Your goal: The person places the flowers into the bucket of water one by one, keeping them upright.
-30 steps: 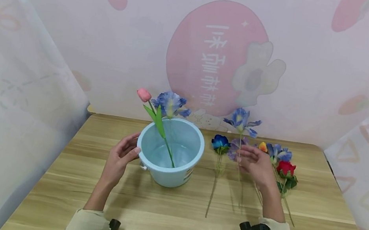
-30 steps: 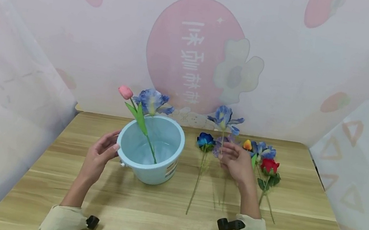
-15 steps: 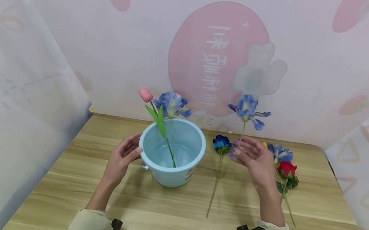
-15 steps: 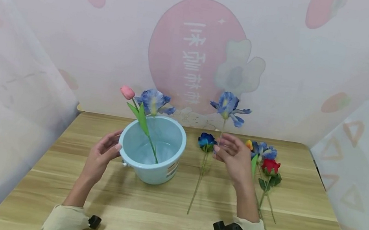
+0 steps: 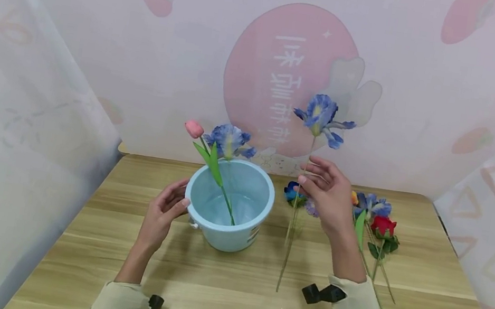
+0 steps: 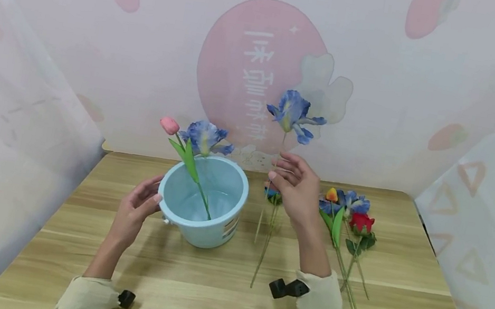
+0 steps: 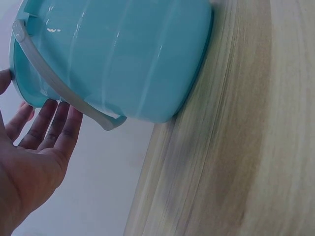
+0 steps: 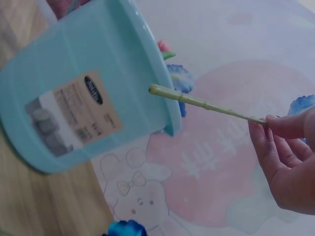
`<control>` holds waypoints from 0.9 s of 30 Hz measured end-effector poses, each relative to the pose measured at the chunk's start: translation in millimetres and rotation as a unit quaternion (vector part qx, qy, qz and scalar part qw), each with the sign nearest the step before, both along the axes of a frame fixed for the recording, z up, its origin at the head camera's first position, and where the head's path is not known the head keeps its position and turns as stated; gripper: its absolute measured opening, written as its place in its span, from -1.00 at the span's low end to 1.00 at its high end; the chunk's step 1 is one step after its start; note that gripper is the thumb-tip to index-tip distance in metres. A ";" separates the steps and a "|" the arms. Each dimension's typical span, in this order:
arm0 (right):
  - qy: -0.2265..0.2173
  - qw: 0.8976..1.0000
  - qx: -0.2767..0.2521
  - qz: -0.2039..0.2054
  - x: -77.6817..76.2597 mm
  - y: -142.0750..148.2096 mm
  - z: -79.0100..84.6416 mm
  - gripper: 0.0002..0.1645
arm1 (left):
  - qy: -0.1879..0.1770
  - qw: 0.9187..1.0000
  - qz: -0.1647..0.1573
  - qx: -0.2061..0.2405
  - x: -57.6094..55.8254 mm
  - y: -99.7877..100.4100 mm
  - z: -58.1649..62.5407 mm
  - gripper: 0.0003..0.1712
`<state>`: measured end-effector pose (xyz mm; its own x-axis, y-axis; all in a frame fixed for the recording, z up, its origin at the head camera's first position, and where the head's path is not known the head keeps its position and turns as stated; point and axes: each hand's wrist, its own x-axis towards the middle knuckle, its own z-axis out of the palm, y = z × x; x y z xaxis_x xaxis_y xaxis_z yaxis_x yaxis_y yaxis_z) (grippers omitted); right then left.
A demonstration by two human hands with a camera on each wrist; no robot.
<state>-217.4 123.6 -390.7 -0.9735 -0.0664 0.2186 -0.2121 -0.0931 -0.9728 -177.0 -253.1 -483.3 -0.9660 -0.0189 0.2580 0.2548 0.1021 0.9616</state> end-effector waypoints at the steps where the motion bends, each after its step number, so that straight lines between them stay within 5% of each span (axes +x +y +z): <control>1: 0.004 1.000 -0.004 0.000 -0.9 -3.0 2.6 -0.36 | 0.000 1.000 0.000 0.001 0.0 -0.1 -0.3 -0.40; 13: 0.021 0.999 -0.031 0.006 -10.9 -37.9 30.5 -0.39 | -0.002 1.000 0.004 0.009 -0.6 -0.6 -1.7 -0.41; 27: 0.044 0.997 -0.052 0.020 -26.4 -72.9 39.3 -0.41 | -0.001 1.000 0.001 0.011 -1.1 0.6 -0.9 -0.41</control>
